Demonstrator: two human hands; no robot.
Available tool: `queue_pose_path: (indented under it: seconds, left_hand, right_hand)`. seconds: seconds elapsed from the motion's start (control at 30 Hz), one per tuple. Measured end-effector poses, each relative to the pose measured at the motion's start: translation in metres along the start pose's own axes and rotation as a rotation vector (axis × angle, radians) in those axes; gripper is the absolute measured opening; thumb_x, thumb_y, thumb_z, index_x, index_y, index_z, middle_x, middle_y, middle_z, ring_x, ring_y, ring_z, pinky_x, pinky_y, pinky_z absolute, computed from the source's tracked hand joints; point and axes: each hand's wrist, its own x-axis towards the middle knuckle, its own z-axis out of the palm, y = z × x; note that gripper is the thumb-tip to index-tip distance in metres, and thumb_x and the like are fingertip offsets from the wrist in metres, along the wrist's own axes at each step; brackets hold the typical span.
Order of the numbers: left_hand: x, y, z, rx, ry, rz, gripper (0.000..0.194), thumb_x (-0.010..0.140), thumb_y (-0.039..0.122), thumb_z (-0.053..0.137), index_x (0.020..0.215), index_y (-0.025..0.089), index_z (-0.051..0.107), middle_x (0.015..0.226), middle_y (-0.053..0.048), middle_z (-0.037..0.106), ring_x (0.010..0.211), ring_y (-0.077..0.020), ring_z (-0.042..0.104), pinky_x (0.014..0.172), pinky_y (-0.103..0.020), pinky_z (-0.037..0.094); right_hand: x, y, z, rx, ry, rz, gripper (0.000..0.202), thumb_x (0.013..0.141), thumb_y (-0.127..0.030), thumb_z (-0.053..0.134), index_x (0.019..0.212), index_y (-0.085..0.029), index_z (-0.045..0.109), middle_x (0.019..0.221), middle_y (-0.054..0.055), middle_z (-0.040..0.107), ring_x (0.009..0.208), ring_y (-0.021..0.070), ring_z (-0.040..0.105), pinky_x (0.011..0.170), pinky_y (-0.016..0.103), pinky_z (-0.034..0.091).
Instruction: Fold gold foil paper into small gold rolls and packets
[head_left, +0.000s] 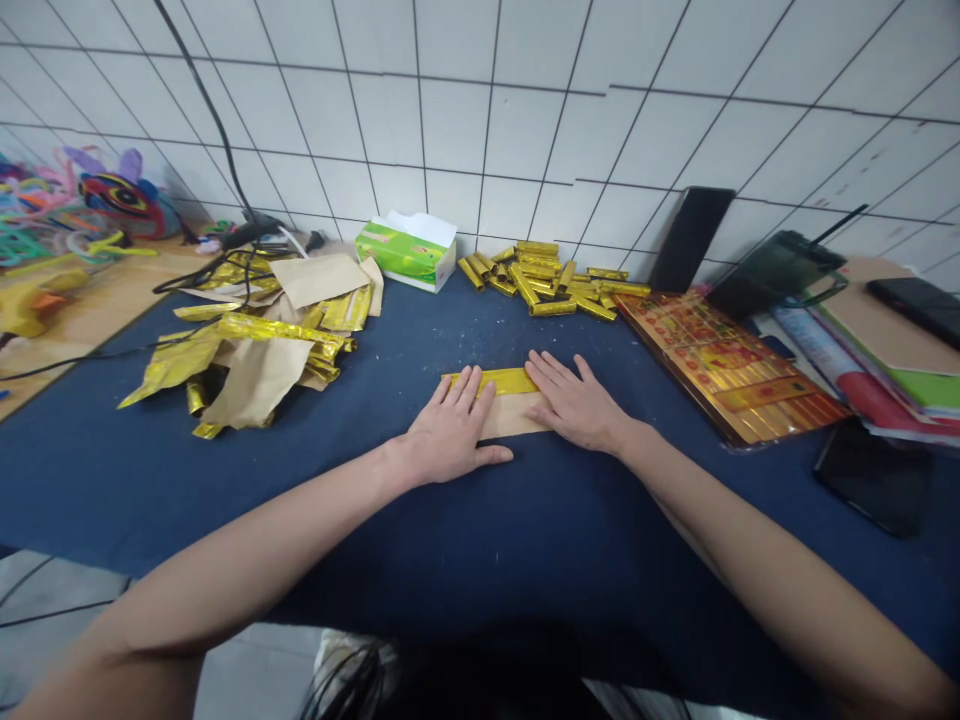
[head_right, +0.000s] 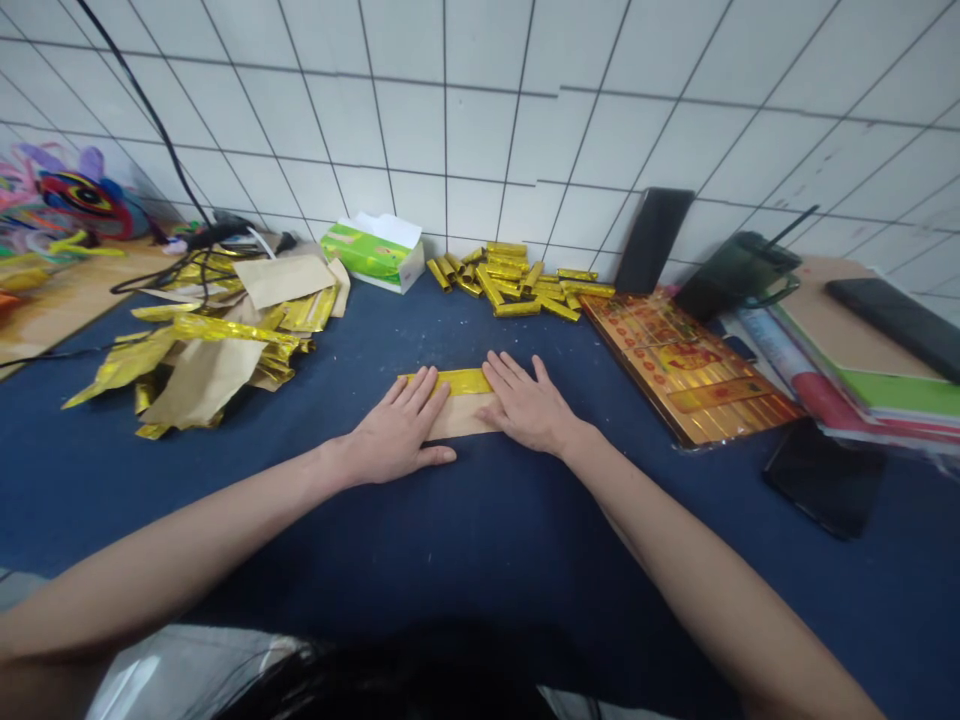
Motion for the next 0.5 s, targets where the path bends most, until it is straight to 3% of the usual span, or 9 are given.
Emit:
queue_pose_path:
  seconds: [0.1,0.2,0.27,0.37,0.5]
  left_hand:
    - [0.000,0.001,-0.001,0.006,-0.003,-0.004,0.091,0.077,0.072,0.018,0.137,0.004,0.023,0.144,-0.023,0.017,0.134,-0.0327,0.010,0.106,-0.048,0.013]
    - [0.000,0.002,-0.001,0.002,0.001,-0.007,0.091,0.077,0.071,0.020,0.137,0.003,0.024,0.144,-0.024,0.017,0.134,-0.0334,0.009,0.106,-0.048,0.013]
    - [0.001,0.002,-0.001,-0.009,-0.004,-0.008,0.090,0.077,0.071,0.023,0.138,0.004,0.023,0.144,-0.023,0.016,0.134,-0.0337,0.008,0.106,-0.048,0.012]
    - [0.002,0.002,0.000,-0.017,-0.024,-0.005,0.085,0.078,0.066,0.032,0.140,0.009,0.018,0.146,-0.019,0.014,0.134,-0.0331,0.009,0.107,-0.048,0.012]
    - [0.001,0.001,0.001,-0.025,0.002,-0.003,0.088,0.077,0.068,0.029,0.140,0.008,0.018,0.146,-0.019,0.015,0.135,-0.0323,0.008,0.107,-0.047,0.012]
  right_hand:
    - [0.000,-0.005,-0.006,0.033,-0.033,0.030,0.074,0.085,-0.061,0.015,0.139,-0.013,0.022,0.146,0.012,0.020,0.134,0.0273,0.017,0.105,0.056,0.012]
    - [0.006,-0.027,-0.014,0.042,-0.017,0.103,0.079,0.083,-0.064,0.015,0.138,-0.008,0.025,0.145,0.017,0.021,0.134,0.0294,0.016,0.104,0.059,0.010]
    - [0.013,-0.049,-0.017,0.057,0.030,0.061,0.080,0.083,-0.064,0.015,0.137,-0.006,0.026,0.145,0.017,0.020,0.135,0.0292,0.013,0.105,0.057,0.008]
    - [0.023,-0.073,-0.013,0.165,0.007,-0.064,0.079,0.083,-0.063,0.017,0.140,-0.008,0.018,0.146,0.016,0.020,0.135,0.0258,0.014,0.107,0.049,0.017]
    - [0.021,-0.068,-0.005,0.212,-0.036,-0.064,0.079,0.084,-0.062,0.018,0.140,-0.006,0.016,0.146,0.016,0.017,0.135,0.0236,0.013,0.108,0.043,0.018]
